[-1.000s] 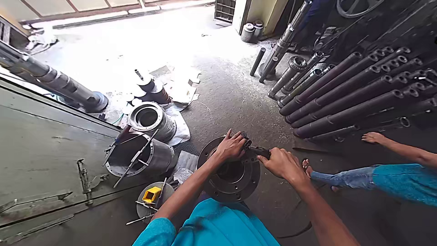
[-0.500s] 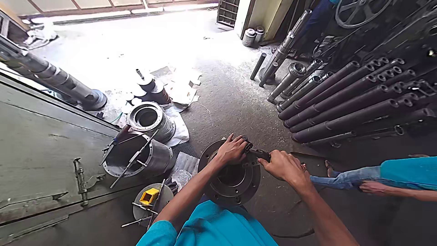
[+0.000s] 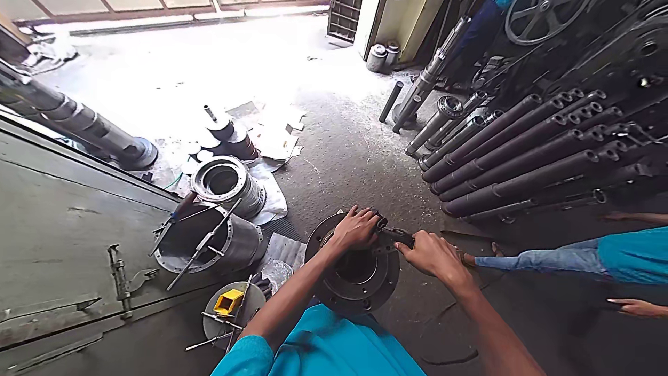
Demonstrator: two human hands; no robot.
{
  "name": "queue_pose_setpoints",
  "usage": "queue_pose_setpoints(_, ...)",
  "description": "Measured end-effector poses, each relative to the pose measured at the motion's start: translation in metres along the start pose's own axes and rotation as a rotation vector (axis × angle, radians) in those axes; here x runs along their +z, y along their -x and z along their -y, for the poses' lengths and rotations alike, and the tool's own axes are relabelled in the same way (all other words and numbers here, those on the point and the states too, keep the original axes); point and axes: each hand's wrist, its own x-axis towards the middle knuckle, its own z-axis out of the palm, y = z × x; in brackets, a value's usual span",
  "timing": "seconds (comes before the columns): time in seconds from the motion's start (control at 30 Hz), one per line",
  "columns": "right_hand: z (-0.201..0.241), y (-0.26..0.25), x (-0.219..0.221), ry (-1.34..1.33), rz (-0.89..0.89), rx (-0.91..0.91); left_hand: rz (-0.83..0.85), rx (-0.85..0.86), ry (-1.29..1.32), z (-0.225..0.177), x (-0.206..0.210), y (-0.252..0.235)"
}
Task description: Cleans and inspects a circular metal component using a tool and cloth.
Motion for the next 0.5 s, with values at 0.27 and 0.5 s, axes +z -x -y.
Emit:
queue_pose_setpoints(0.27,-0.016,0.013,-0.013,-0.090,-0.025,0.009,-0.078,-0.026,0.054,0.004,0.002,-0.001)
queue_pose_setpoints(0.5,-0.065,0.049,0.039,-0.412,-0.211,-0.045,-0.660,-0.407,0.614,0.028,-0.038,0.047)
